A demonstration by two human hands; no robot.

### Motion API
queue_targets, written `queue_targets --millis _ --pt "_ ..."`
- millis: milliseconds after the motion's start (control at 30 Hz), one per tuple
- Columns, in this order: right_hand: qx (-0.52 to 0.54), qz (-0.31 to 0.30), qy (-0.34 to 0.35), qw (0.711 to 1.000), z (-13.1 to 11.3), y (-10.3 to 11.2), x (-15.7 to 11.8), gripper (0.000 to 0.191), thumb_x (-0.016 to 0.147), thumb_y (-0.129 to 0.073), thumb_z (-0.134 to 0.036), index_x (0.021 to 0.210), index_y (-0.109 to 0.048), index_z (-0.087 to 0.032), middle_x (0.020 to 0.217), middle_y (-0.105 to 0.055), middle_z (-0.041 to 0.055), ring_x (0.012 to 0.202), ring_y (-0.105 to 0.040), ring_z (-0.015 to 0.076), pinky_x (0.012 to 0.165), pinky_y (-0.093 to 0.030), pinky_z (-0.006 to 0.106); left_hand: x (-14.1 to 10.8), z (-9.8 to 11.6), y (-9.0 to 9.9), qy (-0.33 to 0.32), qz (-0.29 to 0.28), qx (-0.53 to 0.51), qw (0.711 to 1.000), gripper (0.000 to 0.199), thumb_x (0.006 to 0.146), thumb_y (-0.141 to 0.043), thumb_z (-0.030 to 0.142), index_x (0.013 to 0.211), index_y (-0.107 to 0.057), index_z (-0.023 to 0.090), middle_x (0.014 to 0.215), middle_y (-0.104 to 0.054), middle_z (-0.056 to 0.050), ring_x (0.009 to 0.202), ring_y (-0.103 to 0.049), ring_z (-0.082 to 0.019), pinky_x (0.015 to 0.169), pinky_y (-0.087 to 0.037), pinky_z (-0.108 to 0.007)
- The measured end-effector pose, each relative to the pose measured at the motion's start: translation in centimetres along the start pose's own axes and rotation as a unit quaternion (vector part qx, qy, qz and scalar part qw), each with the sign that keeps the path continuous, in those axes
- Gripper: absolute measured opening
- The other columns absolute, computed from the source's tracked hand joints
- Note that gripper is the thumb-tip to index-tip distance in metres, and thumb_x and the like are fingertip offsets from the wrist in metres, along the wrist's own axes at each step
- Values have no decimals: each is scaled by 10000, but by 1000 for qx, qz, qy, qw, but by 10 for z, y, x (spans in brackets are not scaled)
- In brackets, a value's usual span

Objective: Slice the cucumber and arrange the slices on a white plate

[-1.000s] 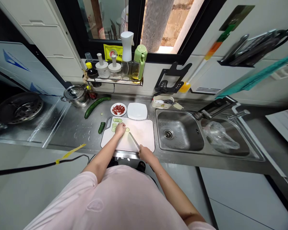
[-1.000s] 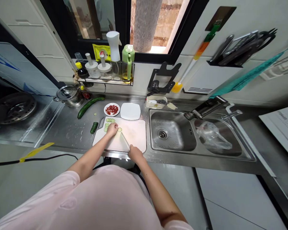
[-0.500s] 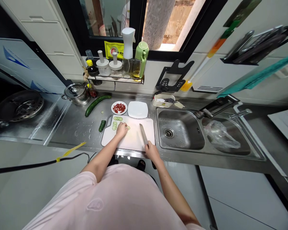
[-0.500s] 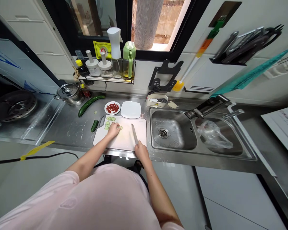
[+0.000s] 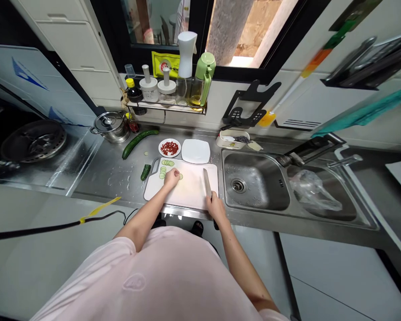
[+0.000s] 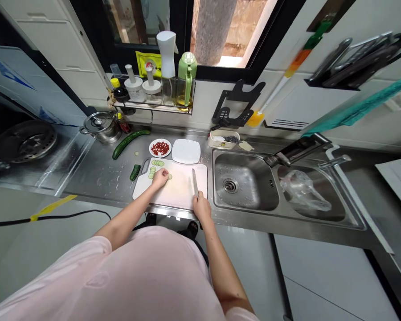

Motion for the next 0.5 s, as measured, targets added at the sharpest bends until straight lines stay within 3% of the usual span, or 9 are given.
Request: queue_targets --millis 200,367,500 --pt "-4 -8 -7 1000 0 -4 2 472 977 -188 -450 1298 -407 -181 1028 -637 135 925 -597 223 725 -360 272 -21 -18 29 32 66 -21 997 167 759 -534 213 914 -597 224 834 -660 5 762 -589 -124 678 -409 -211" --pt "-19 -15 -6 1000 -3 -5 3 456 981 -190 -429 1293 -411 -179 1013 -639 127 920 -597 215 729 -358 265 -38 -48 60 88 120 14 989 210 789 -516 245 987 -588 244 884 -667 -2 789 -592 -135 678 -398 -214" --pt "-22 -17 -3 1000 -4 -6 4 461 982 -180 -432 1272 -425 -171 1005 -638 130 911 -594 214 714 -354 261 -42 -61 75 97 145 39 984 224 792 -505 238 1000 -588 254 892 -665 -2 794 -585 -141 675 -381 -216"
Point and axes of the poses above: each hand's wrist, its own x-axis towards the middle knuckle, its own y-axis out of the back of the hand, z = x × y, the point moved 9 cm from there along x, towards the middle knuckle
